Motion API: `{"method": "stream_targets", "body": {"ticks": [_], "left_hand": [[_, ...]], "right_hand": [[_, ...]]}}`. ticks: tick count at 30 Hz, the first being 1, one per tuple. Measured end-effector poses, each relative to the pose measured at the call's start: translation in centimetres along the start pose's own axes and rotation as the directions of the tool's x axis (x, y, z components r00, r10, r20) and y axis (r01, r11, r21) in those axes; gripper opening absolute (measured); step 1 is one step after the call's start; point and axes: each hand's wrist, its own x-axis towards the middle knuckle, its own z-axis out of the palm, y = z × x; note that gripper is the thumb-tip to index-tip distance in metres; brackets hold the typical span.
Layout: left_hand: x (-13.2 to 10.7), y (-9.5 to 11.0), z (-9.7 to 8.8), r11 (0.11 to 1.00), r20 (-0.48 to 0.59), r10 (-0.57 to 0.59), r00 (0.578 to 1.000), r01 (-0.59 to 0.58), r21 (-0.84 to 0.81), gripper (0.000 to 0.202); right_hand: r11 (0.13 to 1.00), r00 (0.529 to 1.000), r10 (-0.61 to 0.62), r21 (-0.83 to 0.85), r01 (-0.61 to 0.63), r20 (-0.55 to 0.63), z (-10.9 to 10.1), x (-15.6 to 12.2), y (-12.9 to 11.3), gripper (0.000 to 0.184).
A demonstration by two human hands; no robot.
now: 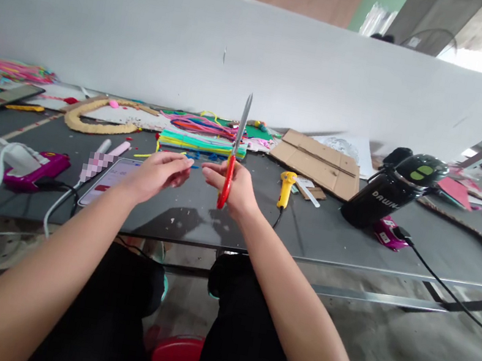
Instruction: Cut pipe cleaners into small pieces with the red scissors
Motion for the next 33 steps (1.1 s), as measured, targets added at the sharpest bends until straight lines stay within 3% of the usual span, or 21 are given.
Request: {"method": "stream_targets", "body": {"ticks": [3, 8, 13, 17, 19, 21, 23, 27, 30, 33], "left_hand": [[-0.5, -0.5, 0.7, 0.997, -0.055, 0.018, 0.998, -0.022, -0.08, 0.034], [-1.4, -1.0, 1.5, 0.997, -0.087, 0.044, 0.995, -0.05, -0.067, 0.033], [-2.2, -1.6, 1.7, 0.997, -0.118, 0.068, 0.991, -0.064, 0.036, 0.035], [-2.7, -2.4, 1.0, 0.996, -0.197, 0.046, 0.979, -0.059, -0.063, 0.033], [-2.8, -2.4, 0.3, 0.989, -0.198, 0.041, 0.979, -0.067, -0.129, 0.034], [-2.8, -2.4, -0.5, 0.982, -0.172, 0.025, 0.985, -0.057, -0.183, 0.036], [-2.5, -2.4, -1.3, 0.979, -0.142, 0.0, 0.99, -0.029, -0.201, 0.038], [-1.6, -3.1, -2.6, 0.987, -0.079, -0.07, 0.994, 0.057, -0.152, 0.042], [-1.1, -4.0, -3.3, 0.983, -0.056, -0.095, 0.994, 0.084, -0.162, 0.041], [-0.8, -4.9, -3.5, 0.98, -0.032, -0.09, 0.995, 0.083, -0.182, 0.04]], "right_hand": [[1.0, 0.999, 0.012, -0.03, -0.011, 0.04, 1.6, -0.3, -0.5, 0.052], [0.998, 0.998, -0.032, 0.046, 0.035, -0.053, 2.6, -0.8, 0.3, 0.056], [1.0, 0.994, -0.002, 0.028, 0.005, -0.11, 2.5, -0.9, 1.1, 0.053], [0.983, 0.994, 0.037, -0.174, -0.054, -0.1, 1.0, -0.9, 1.0, 0.049], [0.921, 0.997, 0.005, -0.388, -0.035, -0.077, -0.6, -0.9, 0.8, 0.047], [0.791, 0.999, -0.041, -0.612, 0.024, -0.013, -2.6, -0.9, 0.8, 0.05], [0.652, 0.996, 0.031, -0.757, 0.04, 0.079, -4.6, -0.9, 0.9, 0.051], [0.538, 0.983, 0.121, -0.842, 0.05, 0.136, -7.3, -0.9, 1.6, 0.054], [0.504, 0.974, 0.153, -0.861, 0.068, 0.167, -8.1, -0.8, 2.4, 0.053], [0.416, 0.969, 0.154, -0.902, 0.115, 0.195, -8.3, -0.7, 3.2, 0.05]]}}
